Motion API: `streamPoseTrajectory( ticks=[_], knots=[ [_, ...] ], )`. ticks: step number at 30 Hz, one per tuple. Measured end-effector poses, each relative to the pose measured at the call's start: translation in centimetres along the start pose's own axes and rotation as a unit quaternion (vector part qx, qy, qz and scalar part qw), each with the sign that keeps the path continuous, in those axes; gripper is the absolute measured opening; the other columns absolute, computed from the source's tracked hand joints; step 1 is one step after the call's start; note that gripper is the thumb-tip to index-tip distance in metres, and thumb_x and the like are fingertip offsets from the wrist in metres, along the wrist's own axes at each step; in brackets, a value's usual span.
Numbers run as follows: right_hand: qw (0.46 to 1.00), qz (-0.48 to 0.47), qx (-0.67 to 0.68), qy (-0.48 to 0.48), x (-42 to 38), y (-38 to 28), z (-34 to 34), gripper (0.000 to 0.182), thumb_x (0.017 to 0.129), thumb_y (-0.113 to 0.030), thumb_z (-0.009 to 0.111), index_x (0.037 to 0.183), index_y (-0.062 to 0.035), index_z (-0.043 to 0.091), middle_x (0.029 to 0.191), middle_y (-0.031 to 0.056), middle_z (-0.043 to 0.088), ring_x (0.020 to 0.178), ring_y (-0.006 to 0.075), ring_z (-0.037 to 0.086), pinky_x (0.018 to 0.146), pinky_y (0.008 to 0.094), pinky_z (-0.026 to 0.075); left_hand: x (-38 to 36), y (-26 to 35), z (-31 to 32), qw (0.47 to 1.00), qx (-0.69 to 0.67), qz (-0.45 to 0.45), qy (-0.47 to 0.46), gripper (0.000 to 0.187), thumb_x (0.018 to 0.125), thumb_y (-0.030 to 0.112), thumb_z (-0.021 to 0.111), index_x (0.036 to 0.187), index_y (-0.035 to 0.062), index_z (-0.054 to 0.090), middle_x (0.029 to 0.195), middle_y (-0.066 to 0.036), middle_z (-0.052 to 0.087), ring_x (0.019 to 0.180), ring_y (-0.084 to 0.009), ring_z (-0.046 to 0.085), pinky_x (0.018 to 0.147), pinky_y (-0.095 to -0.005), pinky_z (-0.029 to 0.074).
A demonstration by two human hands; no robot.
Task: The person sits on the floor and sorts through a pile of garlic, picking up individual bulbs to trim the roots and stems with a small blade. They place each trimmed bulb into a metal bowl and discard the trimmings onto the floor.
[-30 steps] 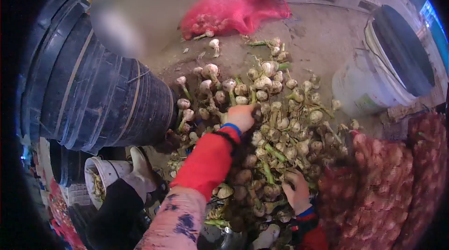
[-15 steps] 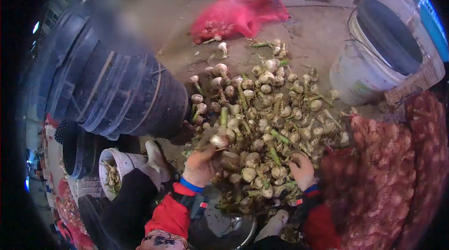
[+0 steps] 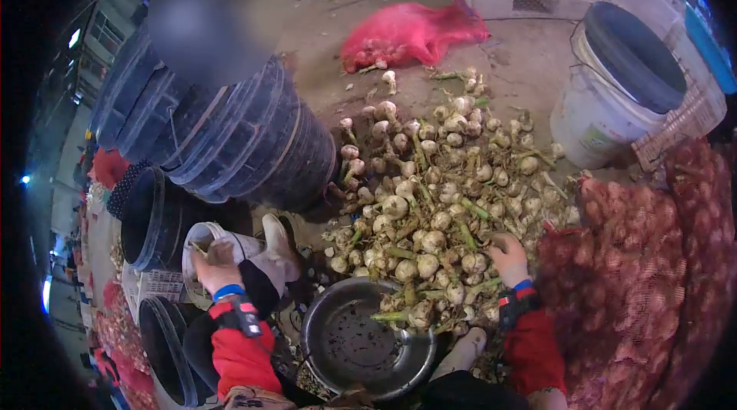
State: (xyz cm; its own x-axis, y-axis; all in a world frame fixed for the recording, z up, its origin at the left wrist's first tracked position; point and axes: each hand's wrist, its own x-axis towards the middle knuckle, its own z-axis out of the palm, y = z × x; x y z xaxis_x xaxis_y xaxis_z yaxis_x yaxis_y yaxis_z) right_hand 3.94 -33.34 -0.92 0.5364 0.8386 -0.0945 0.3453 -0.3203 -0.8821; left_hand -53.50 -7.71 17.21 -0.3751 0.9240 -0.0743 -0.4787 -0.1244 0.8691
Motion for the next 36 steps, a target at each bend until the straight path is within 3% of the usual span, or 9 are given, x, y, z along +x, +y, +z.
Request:
streamPoseTrajectory(
  ticks=[2,4,5,6,7,10,22,30,36],
  knots=[
    [0.999,0.009,0.035,0.008,-0.1,-0.2,0.1,0.028,0.083,-0.006,0.061,0.110,0.0027,0.062,0.110,0.0118,0.064,0.101,0.0226,0.063,0.090,0.0322,0.048,-0.2,-5.3,-0.7,0.952,0.025,-0.037,-0.303,0.032,0.100,0.032,0.042,0.115,0.0070,0.056,0.113,-0.012,0.059,0.106,-0.0248,0.056,0.091,-0.0411,0.046],
    [0.999,0.022,0.025,0.010,-0.2,0.1,0.2,0.029,0.082,-0.009,0.063,0.109,0.0010,0.063,0.114,0.0150,0.062,0.106,0.0282,0.060,0.093,0.0357,0.046,-5.8,-8.4,7.9,0.934,0.149,-0.305,-0.108,0.030,0.094,0.030,0.057,0.114,0.0071,0.056,0.099,-0.008,0.062,0.093,-0.0204,0.060,0.084,-0.0365,0.049],
    [0.999,0.035,0.017,0.015,-0.1,0.2,0.0,0.030,0.080,-0.011,0.065,0.108,-0.0008,0.064,0.118,0.0182,0.060,0.111,0.0337,0.058,0.096,0.0393,0.044,-8.2,-10.6,10.1,0.887,0.401,0.006,-0.229,0.037,0.087,0.025,0.066,0.116,0.0034,0.058,0.094,-0.007,0.066,0.091,-0.0169,0.062,0.083,-0.0329,0.049],
    [0.999,0.036,0.009,0.022,-0.1,0.1,-0.2,0.030,0.080,-0.011,0.065,0.108,-0.0008,0.064,0.118,0.0182,0.060,0.111,0.0337,0.058,0.096,0.0393,0.044,-5.9,-17.0,7.6,0.855,0.392,0.096,-0.325,0.046,0.083,0.021,0.068,0.124,0.0026,0.057,0.101,-0.010,0.066,0.097,-0.0152,0.061,0.086,-0.0297,0.048],
    [0.999,0.036,0.010,0.018,-0.1,0.0,-0.1,0.030,0.080,-0.011,0.065,0.108,-0.0008,0.064,0.117,0.0181,0.061,0.111,0.0334,0.058,0.096,0.0387,0.045,-8.3,-16.3,12.9,0.836,0.491,-0.071,-0.234,0.055,0.080,0.021,0.068,0.131,0.0041,0.055,0.117,-0.016,0.063,0.107,-0.0210,0.061,0.091,-0.0311,0.047],
    [0.999,0.025,0.044,0.018,-0.5,0.0,-0.1,0.030,0.079,-0.010,0.067,0.107,-0.0010,0.064,0.111,0.0166,0.063,0.107,0.0323,0.059,0.094,0.0380,0.045,-7.1,-20.9,17.3,0.644,0.693,0.052,-0.320,0.061,0.076,0.021,0.069,0.134,0.0095,0.052,0.127,-0.021,0.056,0.116,-0.0367,0.056,0.097,-0.0412,0.045],
    [0.996,0.016,-0.056,0.063,19.5,-9.8,-7.0,0.028,0.079,-0.020,0.068,0.102,-0.0045,0.068,0.098,0.0143,0.069,0.092,0.0273,0.067,0.083,0.0364,0.051,4.7,-35.3,35.0,0.602,0.739,0.109,-0.280,0.070,0.074,0.043,0.073,0.136,0.0189,0.050,0.144,-0.021,0.043,0.128,-0.0395,0.046,0.103,-0.0459,0.042],
    [0.863,0.064,-0.500,0.037,32.1,-2.4,-1.6,0.057,0.083,-0.041,0.063,0.133,-0.0153,0.054,0.149,0.0160,0.037,0.120,0.0365,0.051,0.098,0.0479,0.042,13.9,-40.3,37.8,0.589,0.773,0.089,-0.217,0.071,0.074,0.044,0.074,0.137,0.0231,0.049,0.142,-0.021,0.046,0.128,-0.0393,0.047,0.103,-0.0455,0.042],
    [0.856,0.109,-0.502,0.058,33.2,-1.7,-0.5,0.063,0.079,-0.041,0.064,0.135,-0.0170,0.052,0.152,0.0135,0.031,0.127,0.0342,0.046,0.108,0.0539,0.029,19.0,-44.2,45.2,0.658,0.718,0.054,-0.220,0.060,0.076,0.046,0.067,0.129,0.0198,0.059,0.131,-0.016,0.058,0.122,-0.0323,0.053,0.101,-0.0422,0.044]
  ],
)
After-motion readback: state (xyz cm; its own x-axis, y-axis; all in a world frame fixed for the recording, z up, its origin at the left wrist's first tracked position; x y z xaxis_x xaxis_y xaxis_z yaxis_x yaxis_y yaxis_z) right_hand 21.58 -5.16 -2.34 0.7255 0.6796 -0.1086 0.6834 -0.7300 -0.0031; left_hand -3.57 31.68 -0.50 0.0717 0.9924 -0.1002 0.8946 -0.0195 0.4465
